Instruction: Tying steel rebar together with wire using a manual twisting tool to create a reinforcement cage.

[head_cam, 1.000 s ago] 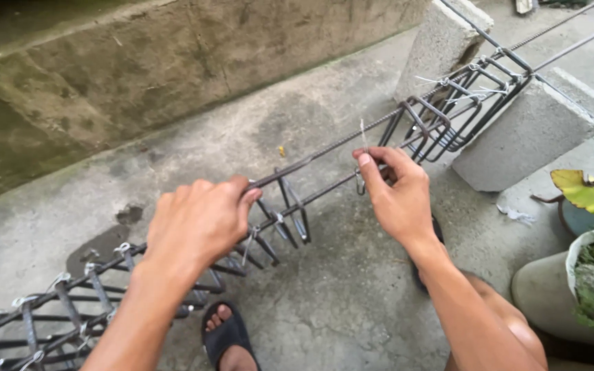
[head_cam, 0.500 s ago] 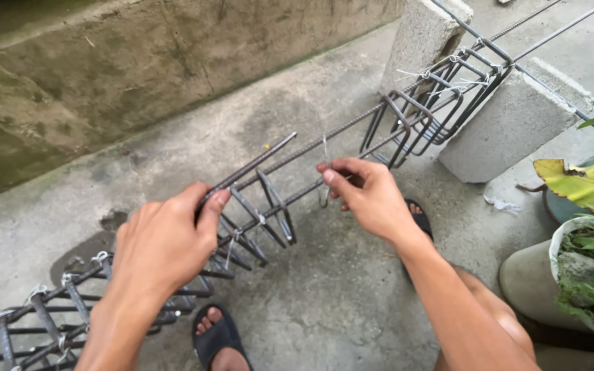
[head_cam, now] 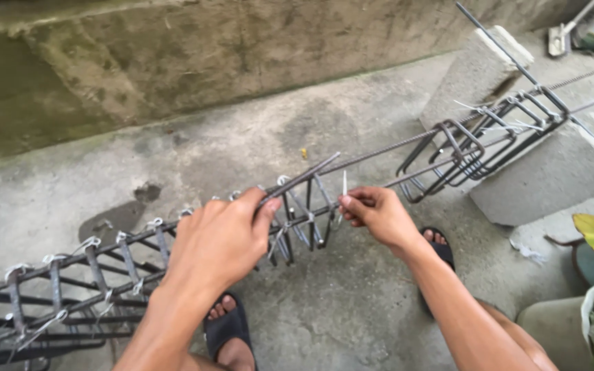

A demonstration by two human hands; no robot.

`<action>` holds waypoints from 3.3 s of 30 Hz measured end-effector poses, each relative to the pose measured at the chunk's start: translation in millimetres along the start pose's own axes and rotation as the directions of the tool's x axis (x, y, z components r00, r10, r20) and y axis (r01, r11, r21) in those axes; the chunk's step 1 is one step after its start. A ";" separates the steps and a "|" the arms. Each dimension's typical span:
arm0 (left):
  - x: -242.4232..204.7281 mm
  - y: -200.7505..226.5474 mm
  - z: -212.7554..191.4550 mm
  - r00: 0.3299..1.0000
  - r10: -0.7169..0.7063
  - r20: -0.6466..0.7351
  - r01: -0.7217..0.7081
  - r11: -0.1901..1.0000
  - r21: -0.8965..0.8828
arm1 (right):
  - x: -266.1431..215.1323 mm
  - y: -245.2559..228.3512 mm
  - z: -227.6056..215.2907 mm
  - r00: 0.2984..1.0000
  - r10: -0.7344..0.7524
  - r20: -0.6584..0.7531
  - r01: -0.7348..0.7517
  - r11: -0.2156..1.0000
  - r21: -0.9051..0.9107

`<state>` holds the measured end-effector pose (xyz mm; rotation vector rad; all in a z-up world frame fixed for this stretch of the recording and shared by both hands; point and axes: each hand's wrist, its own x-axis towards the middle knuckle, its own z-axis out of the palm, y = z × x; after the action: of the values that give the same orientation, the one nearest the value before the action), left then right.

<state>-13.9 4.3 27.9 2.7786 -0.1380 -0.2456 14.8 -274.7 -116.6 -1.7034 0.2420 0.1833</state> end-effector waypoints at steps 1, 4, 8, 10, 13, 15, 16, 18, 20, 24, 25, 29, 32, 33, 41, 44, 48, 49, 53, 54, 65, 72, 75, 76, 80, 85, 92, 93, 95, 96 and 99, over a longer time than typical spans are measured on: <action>0.2 -0.6 0.0 0.999 0.031 0.010 -0.031 0.999 -0.008 | 0.0 0.8 -0.4 1.000 0.014 0.006 -0.014 1.000 0.021; 0.9 -3.8 2.4 0.997 0.071 -0.015 -0.072 0.997 -0.025 | 5.5 6.9 2.2 0.998 0.050 0.033 -0.050 0.999 0.006; 0.3 -4.0 4.4 0.998 0.067 -0.002 -0.067 0.997 -0.033 | 9.1 14.4 2.2 0.999 0.045 0.016 -0.044 0.999 -0.012; -0.7 -4.1 3.0 0.996 0.088 0.000 -0.088 0.995 -0.042 | 11.2 17.5 0.3 1.000 -0.006 -0.023 0.004 0.998 -0.059; -1.2 -2.0 -0.3 0.997 0.075 0.020 -0.074 0.996 -0.057 | 12.5 17.0 0.8 0.998 -0.030 -0.053 0.023 0.991 -0.133; -0.6 -2.4 1.4 0.997 0.082 0.016 -0.081 0.995 -0.054 | 12.0 14.9 3.2 0.996 -0.029 -0.083 0.014 0.983 -0.184; -0.8 -2.6 2.3 0.996 0.087 0.013 -0.087 0.995 -0.051 | 11.5 14.0 4.6 0.993 -0.029 -0.112 0.002 0.972 -0.234; -4.1 1.1 -10.2 0.990 0.100 0.099 -0.095 0.994 -0.058 | 20.4 25.4 4.0 0.987 -0.013 -0.161 -0.032 0.961 -0.275; -4.3 3.2 -15.7 0.978 0.113 0.177 -0.103 0.993 -0.065 | 29.6 32.5 2.8 0.977 -0.008 -0.211 -0.060 0.948 -0.314; -3.9 2.8 -13.8 0.976 0.103 0.191 -0.095 0.994 -0.049 | 36.7 36.0 4.7 0.966 -0.041 -0.255 -0.051 0.937 -0.345; -3.2 3.2 -14.1 0.973 0.100 0.206 -0.093 0.995 -0.044 | 37.1 34.6 5.0 0.960 -0.057 -0.274 -0.045 0.934 -0.353; -0.6 1.1 -11.5 0.974 0.093 0.206 -0.087 0.995 -0.039 | 25.1 23.0 14.2 0.960 -0.130 -0.248 0.049 0.950 -0.308; 0.7 0.9 -9.0 0.973 0.090 0.214 -0.082 0.996 -0.044 | 21.0 19.0 17.9 0.958 -0.151 -0.242 0.082 0.958 -0.274; 1.0 0.9 -7.8 0.973 0.095 0.212 -0.088 0.995 -0.042 | 22.5 20.2 18.1 0.953 -0.156 -0.259 0.094 0.967 -0.238; 0.5 -0.4 -6.0 0.968 0.118 0.220 -0.103 0.992 -0.075 | 24.2 29.0 18.7 0.948 -0.184 -0.259 0.153 0.979 -0.135; -1.5 -1.9 -7.9 0.968 0.117 0.222 -0.100 0.991 -0.088 | 26.7 36.7 15.6 0.947 -0.192 -0.256 0.172 0.980 -0.101; -4.1 -4.2 -7.7 0.970 0.131 0.206 -0.113 0.989 -0.098 | 32.7 38.2 15.2 0.949 -0.097 -0.299 0.087 0.995 -0.047; -3.9 -3.9 -7.6 0.970 0.138 0.201 -0.120 0.988 -0.099 | 32.9 36.0 15.6 0.947 -0.042 -0.319 0.046 0.999 0.006; -1.8 -5.2 -4.3 0.968 0.144 0.203 -0.127 0.987 -0.096 | 30.0 35.6 19.9 0.935 -0.066 -0.349 0.079 0.997 0.024; -1.3 -6.2 -4.0 0.969 0.145 0.199 -0.127 0.987 -0.100 | 29.0 35.8 21.5 0.930 -0.108 -0.351 0.120 0.993 0.012; -2.1 -6.1 -9.8 0.965 0.159 0.210 -0.131 0.981 -0.143 | -15.1 37.0 34.5 0.849 -0.493 -0.189 0.405 0.837 -0.367; -7.7 -2.4 -18.7 0.956 0.183 0.230 -0.151 0.977 -0.147 | -36.8 35.0 47.7 0.719 -0.690 0.079 0.531 0.473 -0.703; -10.9 -1.0 -22.6 0.953 0.178 0.245 -0.145 0.978 -0.149 | -38.5 35.7 51.9 0.680 -0.725 0.114 0.510 0.356 -0.783; -11.7 -0.5 -23.4 0.952 0.169 0.255 -0.133 0.980 -0.150 | -39.2 35.8 53.2 0.652 -0.748 0.124 0.501 0.302 -0.811; -13.8 0.0 -13.4 0.979 0.050 0.200 -0.043 0.998 -0.040 | -40.5 33.9 59.0 0.651 -0.758 0.035 0.521 0.413 -0.747; -18.5 2.7 -19.0 0.982 -0.005 0.186 0.005 1.000 0.005 | -40.7 36.0 59.8 0.617 -0.786 0.051 0.520 0.358 -0.775; -26.3 8.7 -22.9 0.977 -0.046 0.207 0.029 0.996 0.083 | -40.9 40.4 57.2 0.603 -0.794 0.072 0.518 0.321 -0.793; -27.4 10.7 -24.3 0.978 -0.039 0.204 0.022 0.996 0.087 | -40.3 41.3 56.4 0.610 -0.788 0.089 0.524 0.316 -0.791; -28.5 11.7 -22.5 0.979 -0.031 0.201 0.013 0.996 0.091 | -40.0 40.5 56.0 0.615 -0.781 0.105 0.530 0.311 -0.789; -28.4 10.8 -19.3 0.980 -0.010 0.197 -0.010 0.995 0.103 | -40.3 38.8 56.4 0.603 -0.788 0.123 0.544 0.293 -0.786; -30.7 17.6 -21.3 0.977 0.010 0.211 -0.033 0.994 0.109 | -41.5 36.9 57.1 0.592 -0.790 0.158 0.566 0.268 -0.780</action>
<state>-41.2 -1.2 58.4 2.8533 -0.2409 -0.5423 -33.9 -220.9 -149.4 -2.5547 -0.5226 -0.7517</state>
